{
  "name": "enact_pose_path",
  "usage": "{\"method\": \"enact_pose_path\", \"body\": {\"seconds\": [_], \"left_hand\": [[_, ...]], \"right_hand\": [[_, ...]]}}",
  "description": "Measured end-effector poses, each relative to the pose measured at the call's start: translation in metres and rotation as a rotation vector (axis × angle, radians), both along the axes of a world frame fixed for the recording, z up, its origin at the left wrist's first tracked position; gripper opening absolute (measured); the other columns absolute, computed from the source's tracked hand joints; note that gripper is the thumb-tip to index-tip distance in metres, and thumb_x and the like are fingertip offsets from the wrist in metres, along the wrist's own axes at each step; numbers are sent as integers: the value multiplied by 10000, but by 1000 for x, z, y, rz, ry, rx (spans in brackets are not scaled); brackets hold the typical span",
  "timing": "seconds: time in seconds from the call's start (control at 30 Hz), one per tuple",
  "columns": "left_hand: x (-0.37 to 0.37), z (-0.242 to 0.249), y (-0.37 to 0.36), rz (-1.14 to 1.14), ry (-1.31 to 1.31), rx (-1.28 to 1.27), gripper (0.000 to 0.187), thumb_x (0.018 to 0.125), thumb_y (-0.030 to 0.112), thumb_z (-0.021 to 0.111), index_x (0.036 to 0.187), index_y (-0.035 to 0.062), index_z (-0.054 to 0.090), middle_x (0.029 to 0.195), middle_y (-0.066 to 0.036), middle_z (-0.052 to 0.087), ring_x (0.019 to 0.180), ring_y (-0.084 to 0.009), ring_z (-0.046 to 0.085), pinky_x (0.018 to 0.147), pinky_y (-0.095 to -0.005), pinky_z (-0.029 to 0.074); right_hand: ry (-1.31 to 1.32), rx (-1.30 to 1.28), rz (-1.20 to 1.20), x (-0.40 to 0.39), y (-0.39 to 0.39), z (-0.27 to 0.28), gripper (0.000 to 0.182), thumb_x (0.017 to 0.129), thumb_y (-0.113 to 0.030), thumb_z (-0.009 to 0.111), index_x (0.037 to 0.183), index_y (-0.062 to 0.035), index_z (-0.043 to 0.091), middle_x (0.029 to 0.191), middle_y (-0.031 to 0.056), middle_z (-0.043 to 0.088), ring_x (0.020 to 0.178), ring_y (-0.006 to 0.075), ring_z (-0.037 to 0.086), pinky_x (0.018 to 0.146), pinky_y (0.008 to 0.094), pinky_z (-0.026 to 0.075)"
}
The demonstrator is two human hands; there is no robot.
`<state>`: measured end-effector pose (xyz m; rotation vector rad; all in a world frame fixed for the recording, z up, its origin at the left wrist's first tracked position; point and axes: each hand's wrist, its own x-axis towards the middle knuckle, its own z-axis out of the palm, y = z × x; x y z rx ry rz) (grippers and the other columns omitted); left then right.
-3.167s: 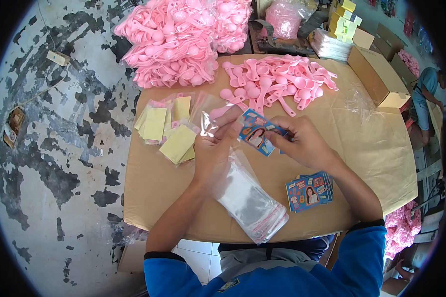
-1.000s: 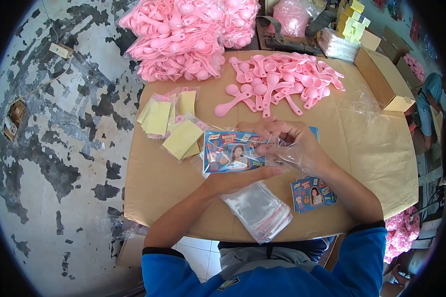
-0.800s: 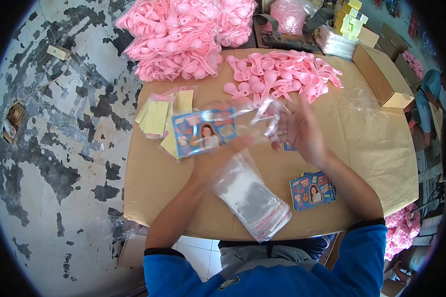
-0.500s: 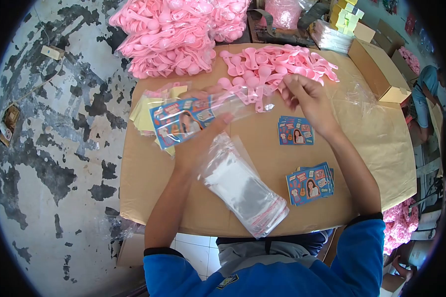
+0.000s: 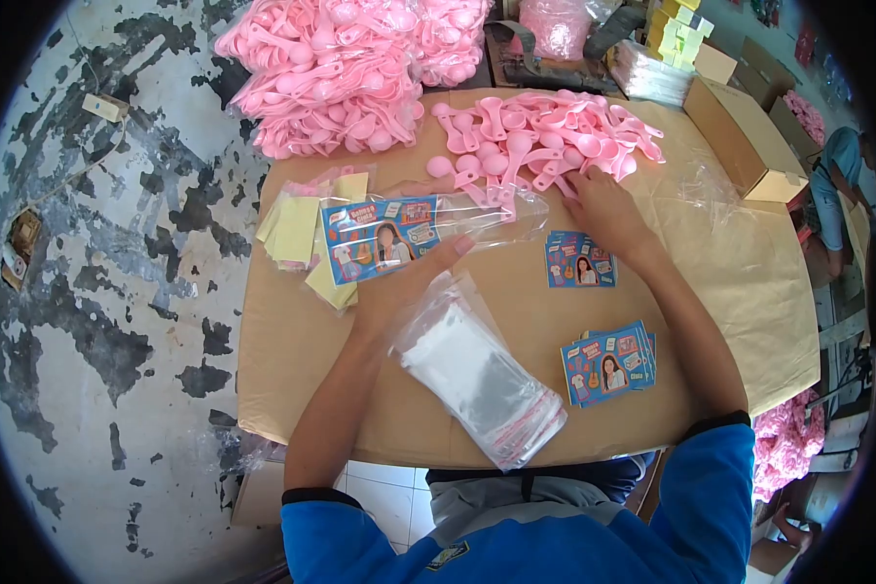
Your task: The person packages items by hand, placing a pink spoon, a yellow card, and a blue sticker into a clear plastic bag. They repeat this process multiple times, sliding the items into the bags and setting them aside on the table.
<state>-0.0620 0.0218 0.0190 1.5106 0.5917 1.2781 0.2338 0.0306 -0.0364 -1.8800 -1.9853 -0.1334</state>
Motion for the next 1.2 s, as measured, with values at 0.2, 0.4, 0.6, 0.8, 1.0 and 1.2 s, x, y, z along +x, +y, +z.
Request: {"method": "enact_pose_path", "body": {"seconds": [0.2,0.4,0.6,0.8,1.0,1.2], "left_hand": [[-1,-2,6,-50,-203,-62,590,744,-67,731,1253,44,456,1299,-180,519,1168,-217,533,984,-341,455],[-3,0,6,-95,-349,-150,595,777,-53,702,1290,55,421,1316,-170,507,1219,-241,505,1012,-359,438],[-7,-12,9,-248,-409,-231,614,797,-1,712,1321,71,400,1307,-128,508,1233,-249,496,1059,-378,401],[11,-10,-8,-403,-507,-337,693,832,140,721,1398,89,324,1336,-104,483,1239,-215,481,1063,-377,390],[5,-11,11,-333,-409,-392,742,882,282,672,1456,84,246,1407,-120,417,1282,-224,436,1074,-358,359],[14,-9,5,-108,116,171,763,862,322,689,1430,14,284,1415,-170,403,1299,-262,419,1069,-373,341]], "right_hand": [[228,-382,141,12,-23,54,207,874,-111,584,1051,-11,543,813,141,621,775,229,612,689,350,485],[600,-507,372,-20,-59,132,209,969,-214,527,1057,-26,547,852,57,599,727,121,572,653,274,472],[810,-435,586,-49,-67,129,245,991,-267,503,1053,-33,541,760,13,508,703,100,503,648,264,444],[733,-139,611,-88,-75,112,277,953,-216,555,1153,-24,571,806,57,623,663,109,561,633,311,467],[563,392,483,-59,-98,155,145,942,-125,549,1000,-27,637,801,35,636,627,56,543,544,253,433],[157,256,134,-70,-105,161,90,877,-98,604,878,-25,657,587,-13,574,466,49,461,429,242,356]]}}
